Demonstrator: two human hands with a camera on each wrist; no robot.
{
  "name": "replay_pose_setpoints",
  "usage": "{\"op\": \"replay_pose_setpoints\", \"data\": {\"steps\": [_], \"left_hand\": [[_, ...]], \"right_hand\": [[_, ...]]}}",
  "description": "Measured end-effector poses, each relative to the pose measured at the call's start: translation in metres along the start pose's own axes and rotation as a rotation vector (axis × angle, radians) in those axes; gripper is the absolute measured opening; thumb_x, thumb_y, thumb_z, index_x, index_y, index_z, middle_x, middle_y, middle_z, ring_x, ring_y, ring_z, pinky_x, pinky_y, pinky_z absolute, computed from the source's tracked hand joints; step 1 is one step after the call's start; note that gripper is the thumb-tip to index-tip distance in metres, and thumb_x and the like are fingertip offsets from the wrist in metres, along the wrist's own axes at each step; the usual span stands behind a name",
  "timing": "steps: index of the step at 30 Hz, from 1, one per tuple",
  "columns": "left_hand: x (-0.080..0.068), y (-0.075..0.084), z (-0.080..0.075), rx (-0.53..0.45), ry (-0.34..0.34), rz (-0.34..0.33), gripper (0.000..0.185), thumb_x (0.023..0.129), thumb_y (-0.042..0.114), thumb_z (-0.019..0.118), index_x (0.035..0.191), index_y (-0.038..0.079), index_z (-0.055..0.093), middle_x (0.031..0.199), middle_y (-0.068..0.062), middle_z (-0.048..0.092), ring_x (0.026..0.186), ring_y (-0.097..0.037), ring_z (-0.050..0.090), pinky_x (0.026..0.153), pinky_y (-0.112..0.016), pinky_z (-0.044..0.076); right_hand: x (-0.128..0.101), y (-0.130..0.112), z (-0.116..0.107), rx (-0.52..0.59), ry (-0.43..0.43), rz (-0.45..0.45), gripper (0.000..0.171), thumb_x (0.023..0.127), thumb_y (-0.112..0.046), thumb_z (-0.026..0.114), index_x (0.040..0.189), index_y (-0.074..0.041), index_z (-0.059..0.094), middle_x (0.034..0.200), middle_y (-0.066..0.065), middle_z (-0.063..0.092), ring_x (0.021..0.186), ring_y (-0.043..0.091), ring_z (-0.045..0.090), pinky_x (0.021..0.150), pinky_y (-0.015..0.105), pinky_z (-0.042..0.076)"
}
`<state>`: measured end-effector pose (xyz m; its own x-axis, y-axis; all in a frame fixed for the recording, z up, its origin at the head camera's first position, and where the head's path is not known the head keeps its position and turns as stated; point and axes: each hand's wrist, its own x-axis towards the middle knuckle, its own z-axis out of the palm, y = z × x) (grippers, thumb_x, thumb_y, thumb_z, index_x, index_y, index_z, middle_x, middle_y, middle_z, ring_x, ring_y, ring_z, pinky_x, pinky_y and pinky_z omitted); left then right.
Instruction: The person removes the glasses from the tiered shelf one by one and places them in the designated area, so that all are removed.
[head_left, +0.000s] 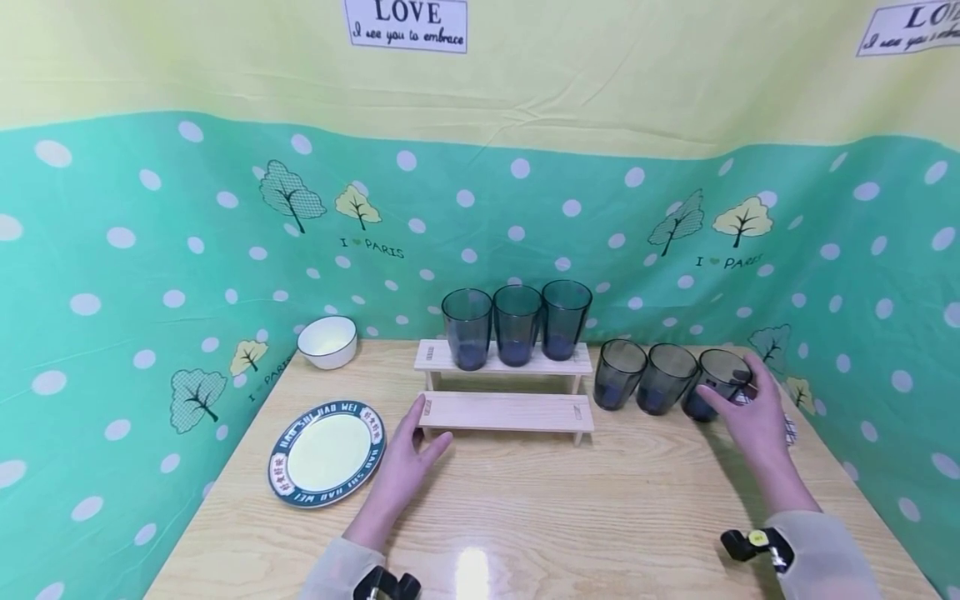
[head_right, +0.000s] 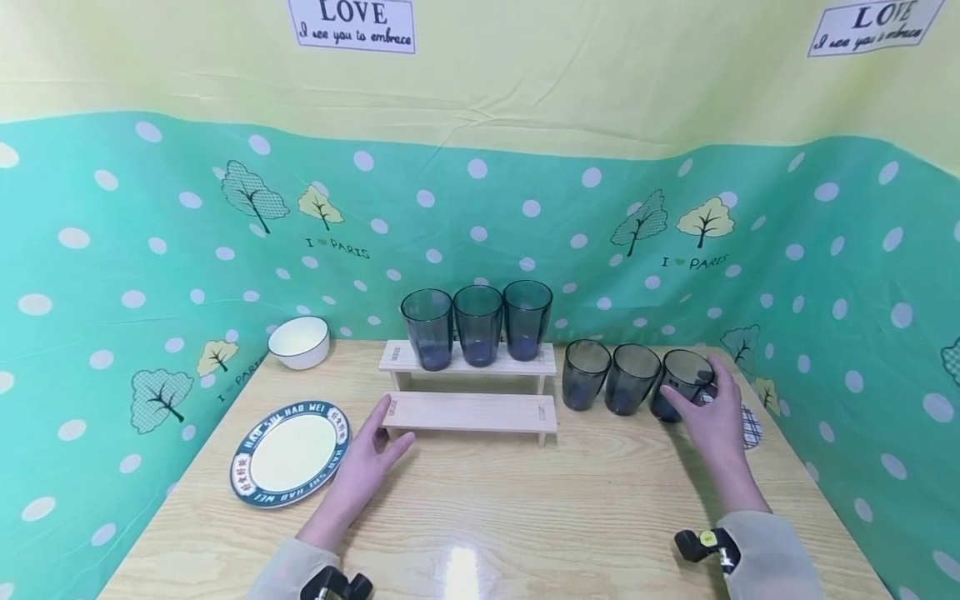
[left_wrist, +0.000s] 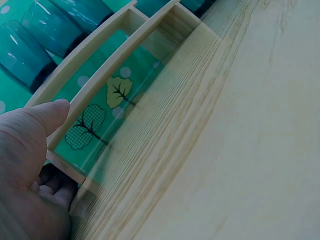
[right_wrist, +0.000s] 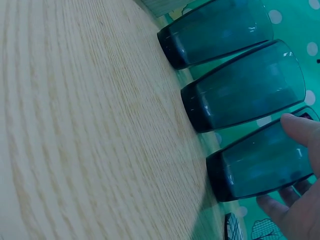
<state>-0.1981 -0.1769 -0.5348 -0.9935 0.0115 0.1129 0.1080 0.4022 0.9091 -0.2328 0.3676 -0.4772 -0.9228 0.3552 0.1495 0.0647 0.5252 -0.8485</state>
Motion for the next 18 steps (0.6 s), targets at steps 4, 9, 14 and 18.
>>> {"op": "replay_pose_setpoints", "data": {"steps": [4,9,14,18], "left_hand": [[0.0,0.001,0.0,-0.004,-0.001,-0.001,0.097,0.103,0.035,0.08,0.177,0.009,0.022,0.18,-0.021,0.023,0.162,-0.041,0.032,0.129,-0.049,0.037],[0.0,0.001,-0.001,0.008,0.0,-0.002,0.097,0.104,0.035,0.08,0.177,0.009,0.022,0.18,-0.02,0.023,0.162,-0.041,0.032,0.129,-0.049,0.037],[0.0,0.002,-0.001,0.008,0.001,-0.001,0.097,0.104,0.034,0.08,0.177,0.009,0.022,0.18,-0.02,0.023,0.162,-0.04,0.032,0.129,-0.048,0.037],[0.0,0.002,-0.001,0.011,0.0,-0.002,0.097,0.104,0.034,0.08,0.177,0.009,0.022,0.18,-0.02,0.024,0.162,-0.04,0.033,0.129,-0.047,0.038]], "right_hand": [[-0.001,-0.001,0.0,0.002,-0.008,-0.001,0.105,0.104,-0.039,0.08,0.179,-0.017,0.01,0.181,0.024,0.014,0.162,0.053,0.02,0.126,0.075,0.029],[-0.004,-0.004,-0.001,0.008,-0.022,0.004,0.11,0.103,-0.041,0.081,0.179,-0.018,0.007,0.183,0.021,0.005,0.165,0.052,0.01,0.128,0.076,0.023],[-0.005,-0.011,-0.006,-0.014,-0.029,0.001,0.113,0.102,-0.044,0.081,0.179,-0.018,0.003,0.18,0.028,0.011,0.16,0.058,0.02,0.123,0.078,0.031],[-0.007,-0.02,-0.012,-0.007,-0.021,0.005,0.115,0.101,-0.046,0.082,0.179,-0.019,0.001,0.179,0.029,0.018,0.159,0.057,0.024,0.122,0.077,0.034]]}}
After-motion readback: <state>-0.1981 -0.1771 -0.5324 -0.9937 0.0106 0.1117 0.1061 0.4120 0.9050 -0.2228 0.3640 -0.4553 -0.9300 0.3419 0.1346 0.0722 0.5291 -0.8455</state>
